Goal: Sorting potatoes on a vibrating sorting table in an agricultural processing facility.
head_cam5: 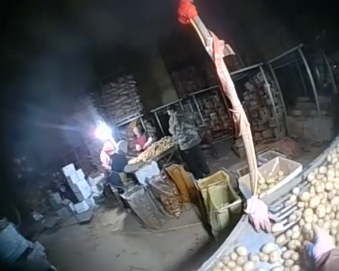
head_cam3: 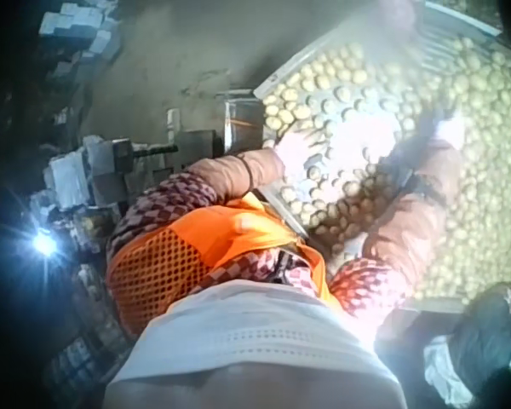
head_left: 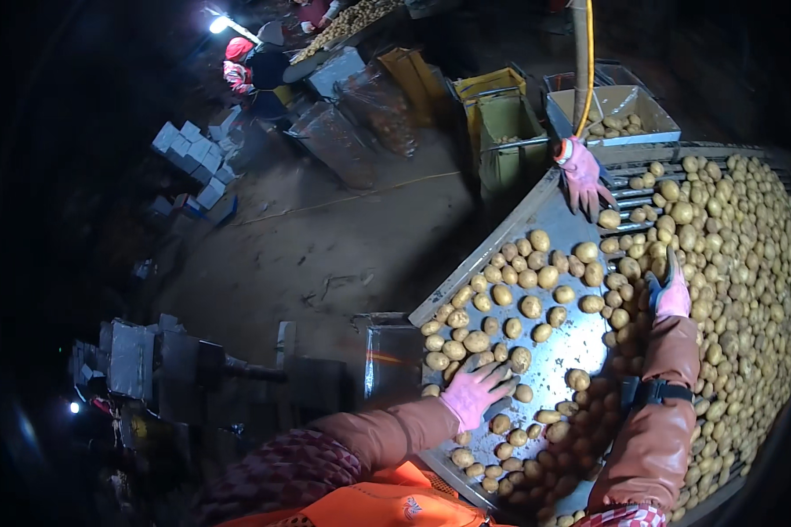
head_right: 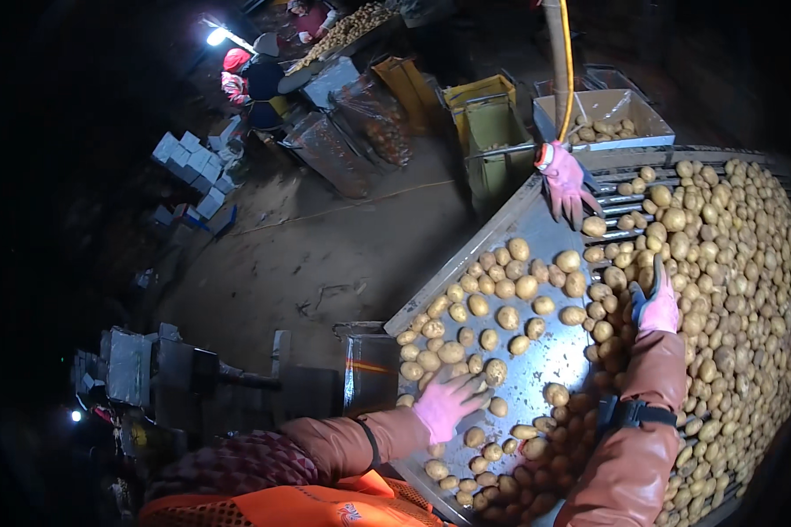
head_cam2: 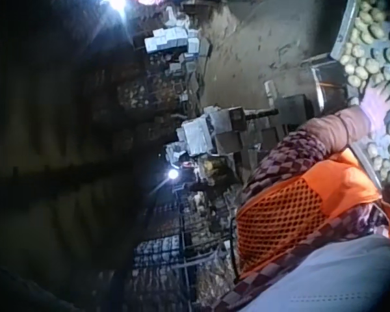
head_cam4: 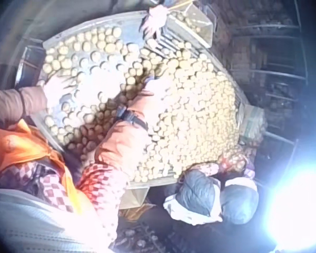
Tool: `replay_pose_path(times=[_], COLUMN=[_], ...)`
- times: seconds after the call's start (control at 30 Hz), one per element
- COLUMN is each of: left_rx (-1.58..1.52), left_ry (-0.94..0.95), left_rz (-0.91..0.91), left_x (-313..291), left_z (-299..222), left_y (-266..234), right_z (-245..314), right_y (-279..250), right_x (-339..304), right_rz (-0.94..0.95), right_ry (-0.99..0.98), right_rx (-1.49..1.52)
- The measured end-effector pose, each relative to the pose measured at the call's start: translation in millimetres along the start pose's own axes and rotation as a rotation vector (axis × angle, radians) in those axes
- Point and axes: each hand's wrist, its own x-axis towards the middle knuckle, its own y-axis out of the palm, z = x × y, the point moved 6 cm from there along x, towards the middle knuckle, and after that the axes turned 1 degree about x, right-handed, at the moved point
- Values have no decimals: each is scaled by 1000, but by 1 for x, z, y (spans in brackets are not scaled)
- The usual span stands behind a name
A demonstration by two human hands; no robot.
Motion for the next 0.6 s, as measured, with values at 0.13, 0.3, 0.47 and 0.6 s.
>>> replay_pose_path(times=[0.13, 0.3, 0.47, 0.6], left_rx=[-9, -37, -8, 47], left_ry=[-11, 15, -1, -15], left_rz=[19, -31, -42, 46], left_x=[-1, 4, -1, -6], left_z=[4, -2, 3, 9], left_y=[-4, -2, -7, 8], right_z=[41, 20, 26, 51], right_y=[24, 52, 44, 2], right_x=[5, -16, -102, -165], right_rz=[75, 103, 249, 337], right_ry=[-43, -24, 36, -74], right_rx=[-415, -539, -268, -122])
